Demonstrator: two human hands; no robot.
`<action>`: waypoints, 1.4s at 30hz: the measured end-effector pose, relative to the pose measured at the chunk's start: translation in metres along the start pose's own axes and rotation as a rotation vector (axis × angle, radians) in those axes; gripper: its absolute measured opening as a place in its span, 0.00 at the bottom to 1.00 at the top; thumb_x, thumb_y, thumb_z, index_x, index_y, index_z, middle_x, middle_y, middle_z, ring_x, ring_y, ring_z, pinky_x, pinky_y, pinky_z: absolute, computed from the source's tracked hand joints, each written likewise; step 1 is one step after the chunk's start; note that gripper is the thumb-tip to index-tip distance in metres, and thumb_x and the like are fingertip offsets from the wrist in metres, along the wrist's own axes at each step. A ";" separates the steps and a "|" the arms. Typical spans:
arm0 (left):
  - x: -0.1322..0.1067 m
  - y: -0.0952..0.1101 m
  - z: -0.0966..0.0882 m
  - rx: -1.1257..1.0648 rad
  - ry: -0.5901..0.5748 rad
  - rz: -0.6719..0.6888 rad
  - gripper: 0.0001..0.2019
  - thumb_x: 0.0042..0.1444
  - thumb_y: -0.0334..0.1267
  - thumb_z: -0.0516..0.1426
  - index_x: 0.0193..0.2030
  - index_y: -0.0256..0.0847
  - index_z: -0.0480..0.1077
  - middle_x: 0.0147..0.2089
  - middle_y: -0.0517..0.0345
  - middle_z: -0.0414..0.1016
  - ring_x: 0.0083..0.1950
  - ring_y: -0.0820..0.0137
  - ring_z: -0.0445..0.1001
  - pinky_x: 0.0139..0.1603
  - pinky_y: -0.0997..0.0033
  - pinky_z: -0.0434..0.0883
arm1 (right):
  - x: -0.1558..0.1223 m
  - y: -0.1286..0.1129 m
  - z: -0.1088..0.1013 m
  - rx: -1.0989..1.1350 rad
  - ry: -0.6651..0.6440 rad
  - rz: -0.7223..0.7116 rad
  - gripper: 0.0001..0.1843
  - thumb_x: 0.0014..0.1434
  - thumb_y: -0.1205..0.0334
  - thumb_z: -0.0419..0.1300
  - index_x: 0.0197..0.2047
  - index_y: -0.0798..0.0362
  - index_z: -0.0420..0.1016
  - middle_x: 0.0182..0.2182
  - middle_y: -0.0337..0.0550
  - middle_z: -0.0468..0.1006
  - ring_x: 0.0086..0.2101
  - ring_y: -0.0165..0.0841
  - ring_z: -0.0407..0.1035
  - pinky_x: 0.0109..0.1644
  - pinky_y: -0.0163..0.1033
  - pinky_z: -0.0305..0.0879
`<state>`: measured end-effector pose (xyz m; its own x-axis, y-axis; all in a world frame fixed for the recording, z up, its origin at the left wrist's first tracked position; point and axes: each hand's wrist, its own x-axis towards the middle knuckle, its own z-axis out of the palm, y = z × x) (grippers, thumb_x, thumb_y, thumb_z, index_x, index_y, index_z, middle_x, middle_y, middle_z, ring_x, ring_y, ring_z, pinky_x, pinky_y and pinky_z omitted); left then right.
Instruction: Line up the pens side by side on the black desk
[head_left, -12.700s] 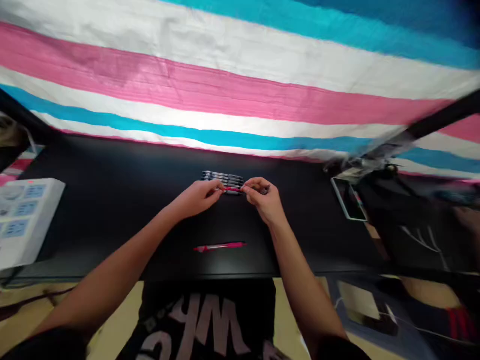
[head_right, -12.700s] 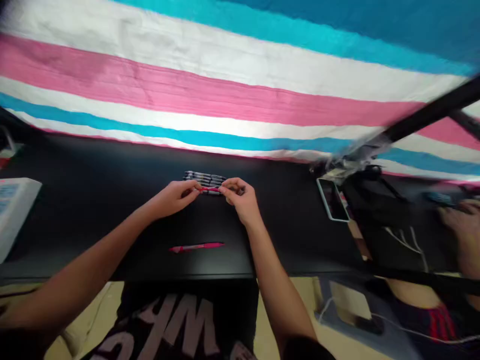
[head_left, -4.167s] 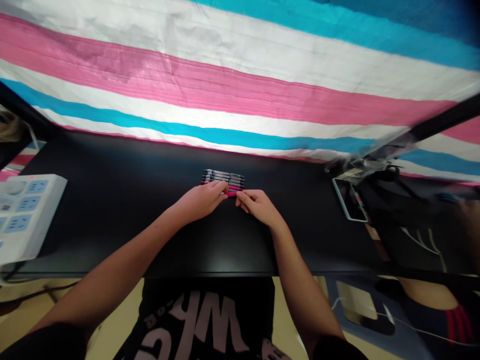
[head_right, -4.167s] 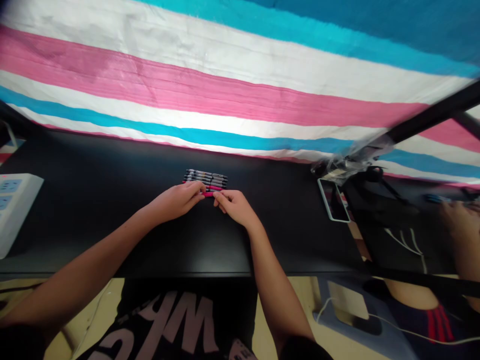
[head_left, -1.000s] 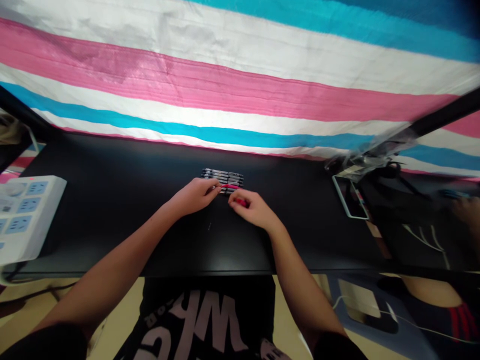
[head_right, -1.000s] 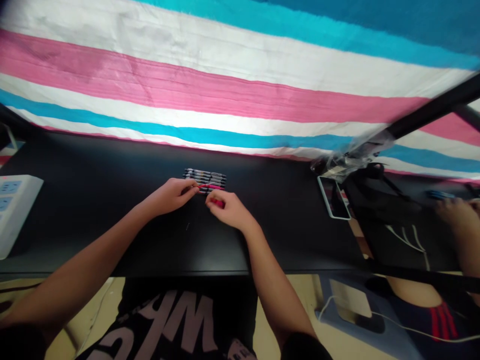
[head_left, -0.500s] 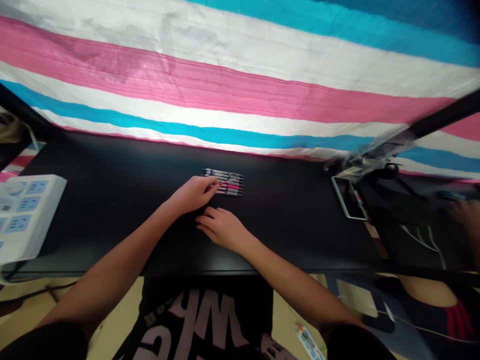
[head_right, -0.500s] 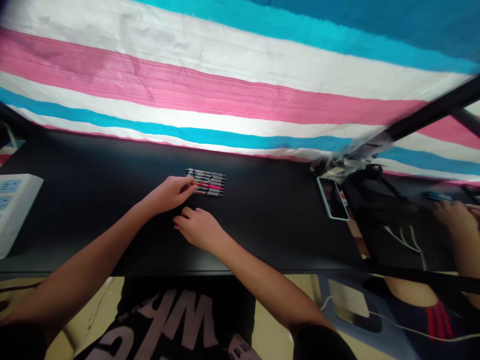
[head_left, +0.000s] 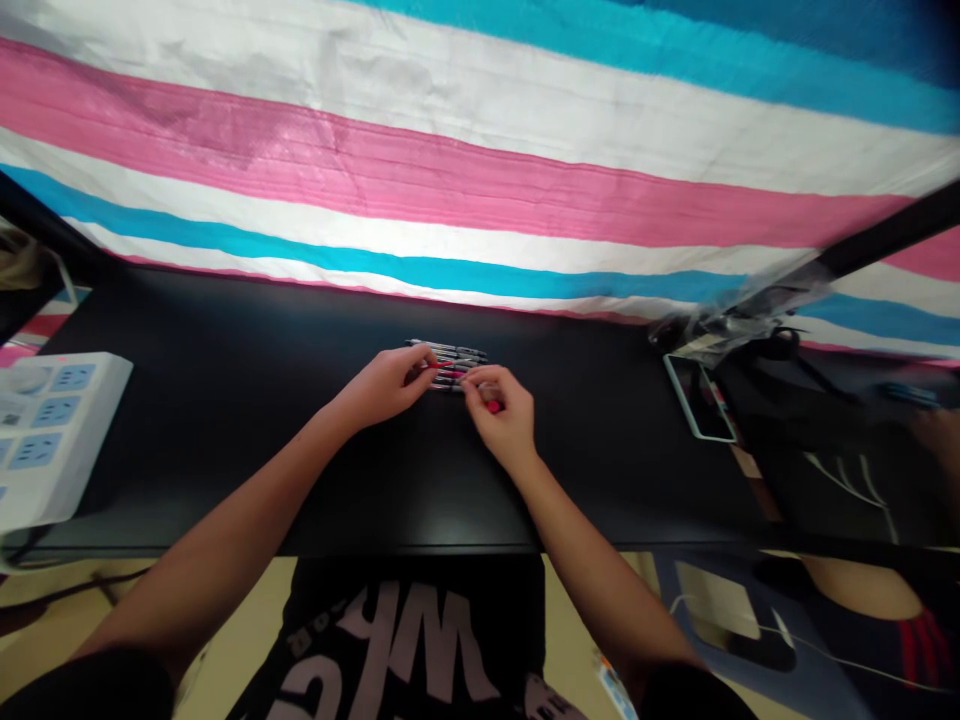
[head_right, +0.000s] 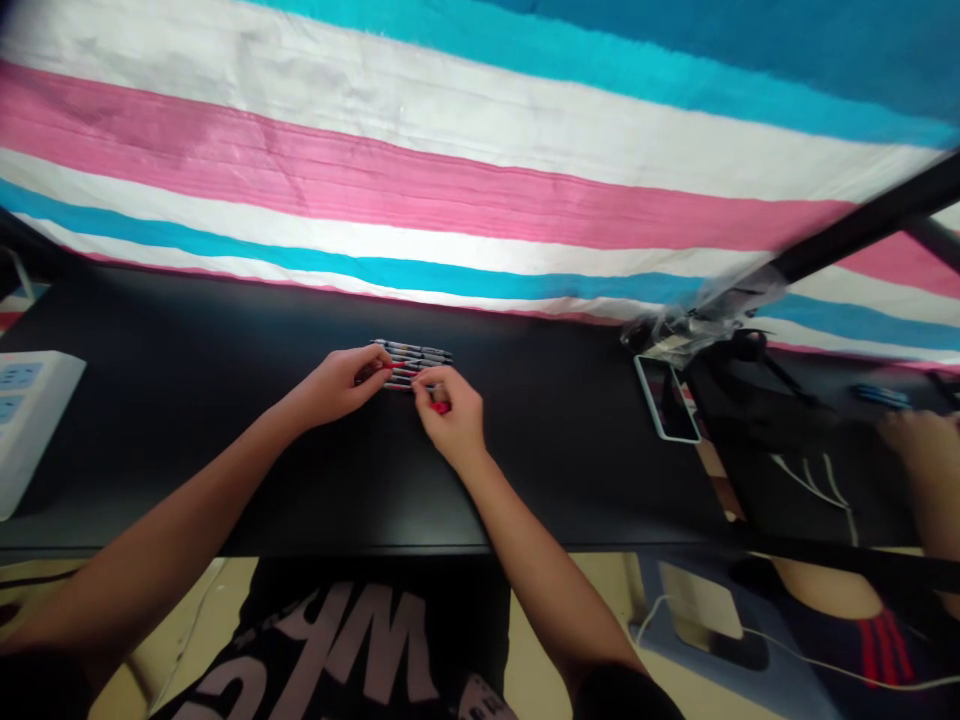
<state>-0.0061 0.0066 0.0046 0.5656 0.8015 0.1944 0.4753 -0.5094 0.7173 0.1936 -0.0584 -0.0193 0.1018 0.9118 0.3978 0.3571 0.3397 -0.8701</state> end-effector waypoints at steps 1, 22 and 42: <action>0.000 0.000 0.000 0.003 -0.003 0.011 0.08 0.67 0.39 0.54 0.42 0.39 0.71 0.29 0.62 0.71 0.28 0.73 0.68 0.32 0.73 0.63 | 0.003 0.003 -0.004 -0.004 0.066 0.024 0.05 0.64 0.60 0.62 0.39 0.52 0.76 0.36 0.41 0.80 0.22 0.24 0.58 0.27 0.34 0.59; -0.002 0.004 -0.009 0.160 0.066 0.031 0.12 0.67 0.38 0.54 0.39 0.38 0.78 0.35 0.55 0.77 0.31 0.71 0.71 0.36 0.70 0.65 | 0.017 0.007 -0.015 0.117 0.082 0.201 0.09 0.60 0.56 0.66 0.39 0.52 0.81 0.36 0.42 0.81 0.28 0.29 0.69 0.31 0.36 0.66; -0.002 0.003 -0.003 0.044 0.020 0.114 0.08 0.64 0.37 0.58 0.42 0.39 0.79 0.41 0.53 0.77 0.33 0.72 0.71 0.36 0.72 0.68 | 0.019 0.016 -0.015 0.320 0.040 0.308 0.13 0.59 0.53 0.69 0.43 0.52 0.85 0.30 0.43 0.85 0.25 0.29 0.70 0.31 0.37 0.68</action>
<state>-0.0080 0.0044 0.0087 0.6042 0.7433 0.2871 0.4377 -0.6107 0.6599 0.2155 -0.0390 -0.0212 0.1967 0.9741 0.1112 -0.0006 0.1135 -0.9935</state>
